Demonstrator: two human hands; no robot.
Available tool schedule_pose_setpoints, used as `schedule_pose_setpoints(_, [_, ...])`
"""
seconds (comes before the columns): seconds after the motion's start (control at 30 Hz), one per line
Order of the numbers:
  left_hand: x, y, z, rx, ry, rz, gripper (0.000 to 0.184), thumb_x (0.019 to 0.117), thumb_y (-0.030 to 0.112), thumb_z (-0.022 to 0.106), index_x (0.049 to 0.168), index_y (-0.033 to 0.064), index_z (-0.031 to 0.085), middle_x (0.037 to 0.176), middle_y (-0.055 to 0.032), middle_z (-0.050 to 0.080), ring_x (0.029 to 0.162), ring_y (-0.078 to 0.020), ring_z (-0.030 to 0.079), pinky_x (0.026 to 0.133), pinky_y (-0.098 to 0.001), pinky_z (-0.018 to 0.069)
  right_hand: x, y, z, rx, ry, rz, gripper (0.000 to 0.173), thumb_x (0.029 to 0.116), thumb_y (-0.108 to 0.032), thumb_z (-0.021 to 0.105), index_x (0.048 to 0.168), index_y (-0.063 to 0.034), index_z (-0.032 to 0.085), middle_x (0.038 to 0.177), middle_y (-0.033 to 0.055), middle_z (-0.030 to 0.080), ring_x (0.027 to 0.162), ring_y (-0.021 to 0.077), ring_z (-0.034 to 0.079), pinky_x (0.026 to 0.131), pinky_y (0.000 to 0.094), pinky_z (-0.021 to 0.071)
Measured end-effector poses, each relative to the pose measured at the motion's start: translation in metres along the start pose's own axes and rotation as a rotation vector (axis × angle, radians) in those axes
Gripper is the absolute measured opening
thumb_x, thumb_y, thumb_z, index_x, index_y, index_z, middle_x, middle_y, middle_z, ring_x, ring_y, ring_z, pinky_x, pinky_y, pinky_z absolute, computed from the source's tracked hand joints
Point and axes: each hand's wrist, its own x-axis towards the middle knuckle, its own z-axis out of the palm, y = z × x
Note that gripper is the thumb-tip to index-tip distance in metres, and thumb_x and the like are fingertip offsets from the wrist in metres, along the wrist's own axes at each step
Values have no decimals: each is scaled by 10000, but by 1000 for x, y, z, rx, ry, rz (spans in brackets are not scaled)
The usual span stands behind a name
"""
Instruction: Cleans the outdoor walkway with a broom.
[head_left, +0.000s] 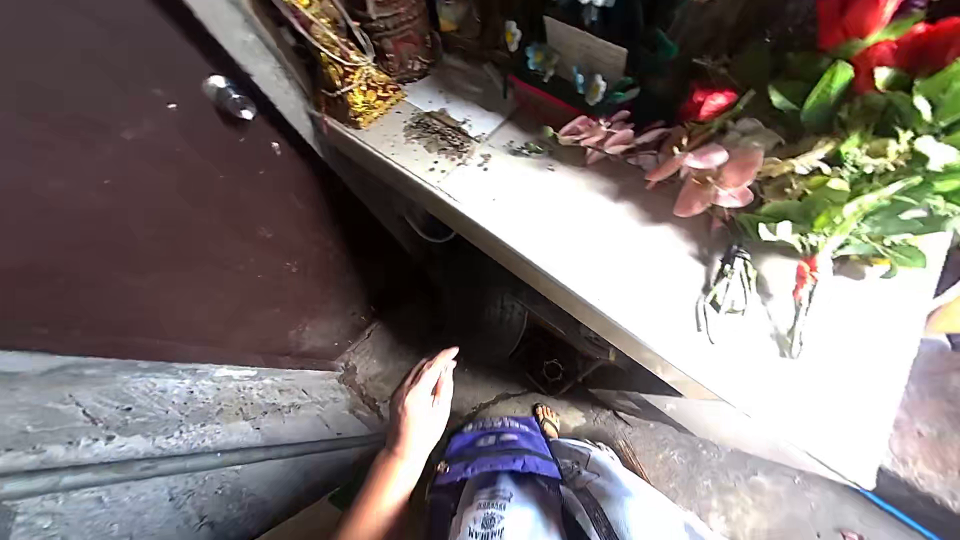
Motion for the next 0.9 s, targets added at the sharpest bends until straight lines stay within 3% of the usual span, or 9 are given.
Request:
schedule_pose_setpoints(0.03, [19,17,5,-39,3,126,268,1032,122,544,1194,21,732,1049,-121,762,976,-203,738,910,-357,597,41,31,26,126,120,-85,531,1129,-279,358,1384,160,513,1440,357,518,1381,438,507,1164,481,388])
schedule_pose_setpoints(0.1, [45,51,21,-157,-24,364,222,1012,83,577,1126,15,755,1020,-130,764,976,-192,733,912,-327,592,159,87,94,319,116,-1,555,1105,-352,412,1345,125,560,1364,350,572,1307,462,557,1120,568,415])
schedule_pose_setpoints(0.13, [56,68,30,-214,-50,475,204,1001,69,590,1103,17,759,1007,-136,764,974,-195,730,902,-321,587,227,110,166,386,516,53,544,987,-432,556,1090,74,728,1066,307,716,1021,450,705,929,602,535])
schedule_pose_setpoints(0.2, [74,102,48,-305,-137,658,179,988,67,616,1096,39,756,997,-124,755,979,-192,720,894,-320,584,277,137,186,480,114,134,558,1005,-442,573,1376,-26,607,1381,232,617,1313,391,573,1116,583,431])
schedule_pose_setpoints(0.27, [90,133,69,-408,-235,818,163,965,64,651,1083,42,762,970,-127,747,962,-205,719,885,-343,590,271,138,179,487,-87,78,626,1058,-425,502,1528,-16,436,1570,229,439,1472,387,403,1208,550,307])
schedule_pose_setpoints(0.4, [108,193,112,-566,-513,1091,189,949,79,673,1114,55,760,1000,-139,743,990,-246,716,908,-392,590,324,136,208,689,-8,248,618,910,-480,695,1287,7,658,1332,250,638,1280,403,593,1067,637,453])
schedule_pose_setpoints(0.53, [101,245,167,-640,-781,1332,226,995,113,646,1194,90,751,1182,-153,736,1202,-321,664,1061,-466,522,329,138,236,951,-70,315,654,956,-412,687,1403,45,549,1425,280,551,1356,407,520,1124,604,396])
schedule_pose_setpoints(0.7, [83,281,214,-387,-945,1570,384,1028,132,550,1402,174,624,1501,-116,559,1445,-338,460,1201,-513,335,297,119,272,1385,150,471,543,935,-261,714,1406,-29,573,1337,307,597,1261,478,565,1029,697,433])
schedule_pose_setpoints(0.9, [81,281,217,-328,-900,1564,460,1047,16,408,1435,178,593,1522,-58,547,1445,-280,467,1213,-485,324,253,54,288,2422,388,406,565,1034,-323,516,1564,-250,334,1086,166,613,793,291,645,659,480,572])
